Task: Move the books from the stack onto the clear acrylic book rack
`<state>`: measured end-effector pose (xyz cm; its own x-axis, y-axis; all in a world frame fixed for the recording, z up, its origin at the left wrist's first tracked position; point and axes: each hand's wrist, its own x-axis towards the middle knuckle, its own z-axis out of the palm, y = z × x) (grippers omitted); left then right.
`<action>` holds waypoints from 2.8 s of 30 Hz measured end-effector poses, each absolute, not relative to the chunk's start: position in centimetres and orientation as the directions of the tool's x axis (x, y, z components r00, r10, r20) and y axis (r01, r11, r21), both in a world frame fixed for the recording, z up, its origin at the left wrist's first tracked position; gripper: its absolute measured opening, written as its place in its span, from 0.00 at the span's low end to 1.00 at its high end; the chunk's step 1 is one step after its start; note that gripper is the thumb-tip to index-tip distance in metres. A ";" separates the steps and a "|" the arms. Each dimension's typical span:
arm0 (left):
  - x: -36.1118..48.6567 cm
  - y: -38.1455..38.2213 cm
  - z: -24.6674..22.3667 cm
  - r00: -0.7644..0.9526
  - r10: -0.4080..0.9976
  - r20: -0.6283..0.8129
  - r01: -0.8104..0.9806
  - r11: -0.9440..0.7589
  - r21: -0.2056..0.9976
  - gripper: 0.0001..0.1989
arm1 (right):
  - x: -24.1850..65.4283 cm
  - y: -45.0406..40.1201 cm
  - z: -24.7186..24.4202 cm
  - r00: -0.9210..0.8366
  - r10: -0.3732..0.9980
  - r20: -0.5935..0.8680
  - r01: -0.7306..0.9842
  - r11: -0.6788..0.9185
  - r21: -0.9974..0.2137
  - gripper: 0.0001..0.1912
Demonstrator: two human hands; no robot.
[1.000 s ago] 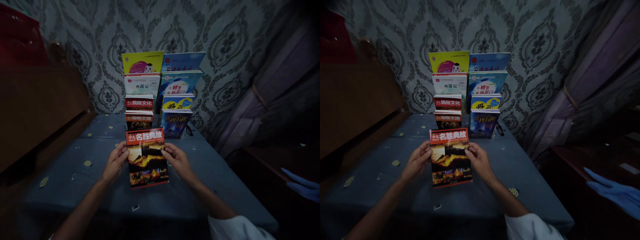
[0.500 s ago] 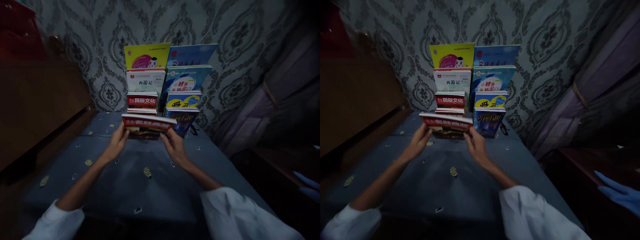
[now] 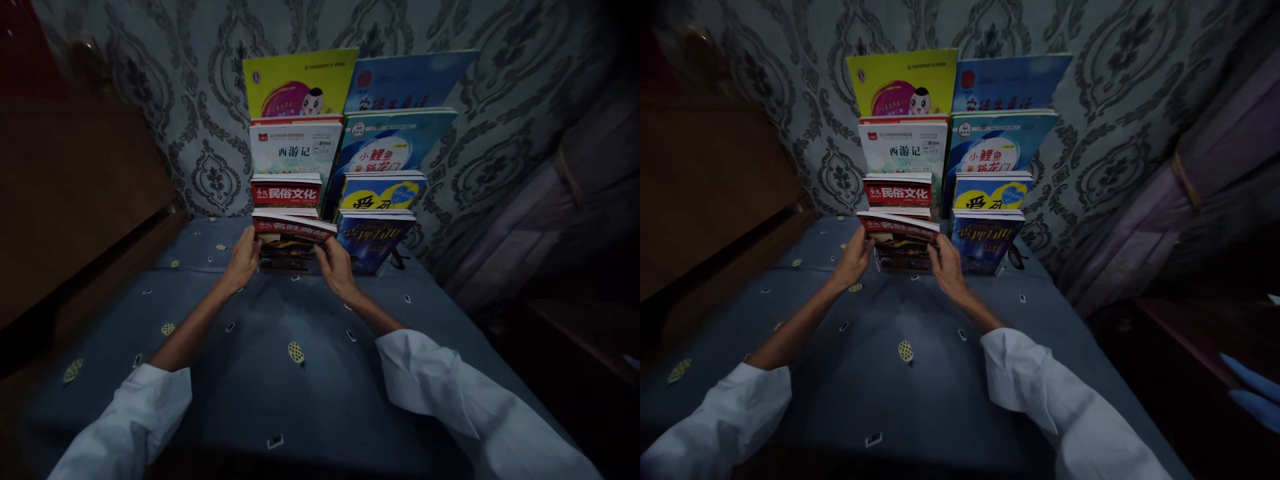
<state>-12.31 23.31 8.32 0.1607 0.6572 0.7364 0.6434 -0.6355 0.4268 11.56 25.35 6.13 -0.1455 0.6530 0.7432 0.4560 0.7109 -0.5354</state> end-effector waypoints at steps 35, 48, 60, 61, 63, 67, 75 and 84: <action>-10.9 25.1 8.8 0.250 0.525 0.814 0.831 -0.548 0.098 0.25 | 7.7 24.5 8.6 -0.107 0.613 0.783 0.635 0.648 -0.420 0.29; -9.4 27.4 8.1 -0.362 0.669 0.649 0.415 -0.508 0.755 0.26 | 6.8 27.4 9.7 0.287 0.570 0.770 0.395 0.661 -0.638 0.13; -9.5 27.6 8.2 -0.291 0.656 0.696 0.556 -0.477 0.681 0.24 | 6.8 28.4 10.0 0.392 0.676 0.624 0.186 0.606 -0.773 0.22; -9.5 27.6 8.2 -0.279 0.649 0.707 0.567 -0.483 0.667 0.24 | 6.8 28.3 10.1 0.389 0.680 0.621 0.178 0.606 -0.775 0.22; -9.6 27.4 8.4 -0.265 0.641 0.720 0.581 -0.490 0.650 0.24 | 6.8 28.3 10.2 0.384 0.692 0.611 0.143 0.610 -0.780 0.23; -9.7 27.5 9.1 -0.273 0.669 0.692 0.574 -0.464 0.675 0.23 | 6.8 28.7 9.9 0.397 0.721 0.567 0.042 0.603 -0.797 0.20; -10.2 29.2 10.1 -0.352 0.713 0.607 0.467 -0.428 0.774 0.17 | 6.6 29.7 8.9 0.410 0.784 0.467 -0.118 0.553 -0.825 0.25; -9.6 29.1 10.1 -0.390 0.668 0.634 0.480 -0.440 0.759 0.11 | 6.5 29.1 9.5 0.438 0.750 0.496 -0.078 0.582 -0.810 0.21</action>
<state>-9.62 29.05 10.10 -0.3899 0.6677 0.6342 0.4798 -0.4405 0.7588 6.47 29.14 9.50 0.4384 0.7495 0.4961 -0.0781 0.5816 -0.8097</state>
